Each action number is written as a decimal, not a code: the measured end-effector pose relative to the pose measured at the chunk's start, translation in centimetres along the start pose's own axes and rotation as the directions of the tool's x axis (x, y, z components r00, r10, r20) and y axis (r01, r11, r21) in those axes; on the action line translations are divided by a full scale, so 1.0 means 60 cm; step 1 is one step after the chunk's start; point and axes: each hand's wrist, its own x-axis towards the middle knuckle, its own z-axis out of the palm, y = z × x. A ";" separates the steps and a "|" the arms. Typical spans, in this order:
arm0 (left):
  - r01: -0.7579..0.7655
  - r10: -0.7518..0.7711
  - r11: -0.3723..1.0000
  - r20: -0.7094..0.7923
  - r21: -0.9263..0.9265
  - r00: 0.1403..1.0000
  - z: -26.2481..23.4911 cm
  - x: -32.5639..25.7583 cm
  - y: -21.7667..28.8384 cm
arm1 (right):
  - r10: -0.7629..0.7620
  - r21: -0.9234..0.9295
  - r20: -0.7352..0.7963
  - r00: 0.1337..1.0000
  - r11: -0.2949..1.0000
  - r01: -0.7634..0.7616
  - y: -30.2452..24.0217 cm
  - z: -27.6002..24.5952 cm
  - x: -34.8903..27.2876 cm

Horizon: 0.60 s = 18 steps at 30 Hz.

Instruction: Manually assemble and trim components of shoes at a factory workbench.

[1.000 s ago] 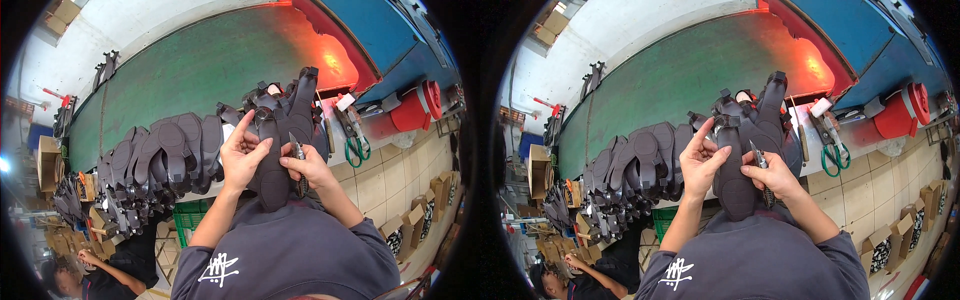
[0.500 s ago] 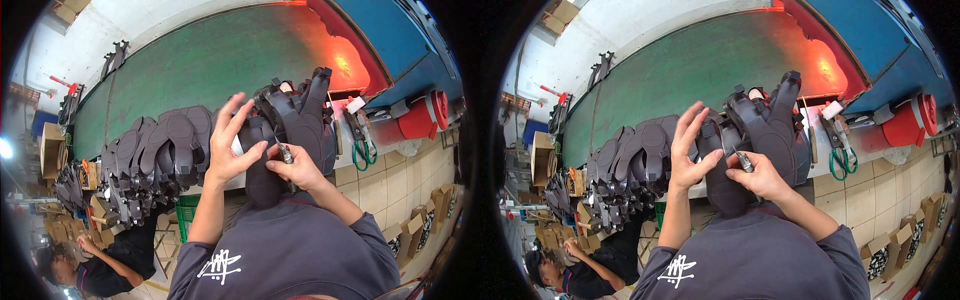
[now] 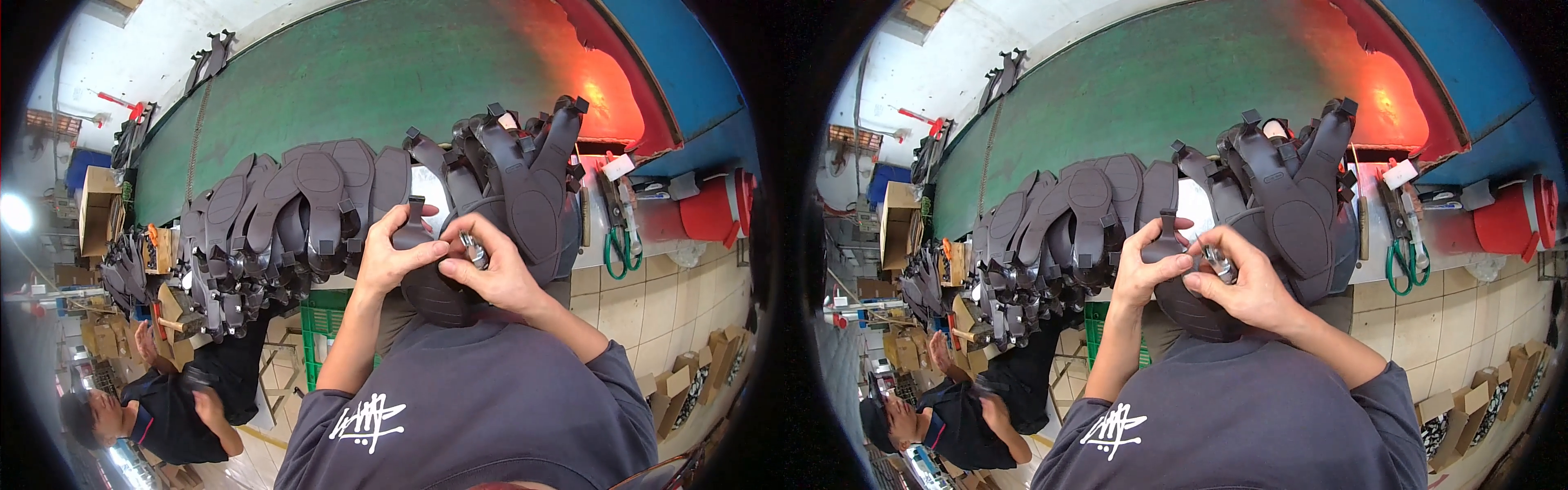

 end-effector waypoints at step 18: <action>0.013 -0.058 0.955 0.144 0.296 0.988 0.018 -0.022 0.053 | 0.056 -0.143 0.198 0.979 0.989 -0.028 -0.054 -0.050 0.002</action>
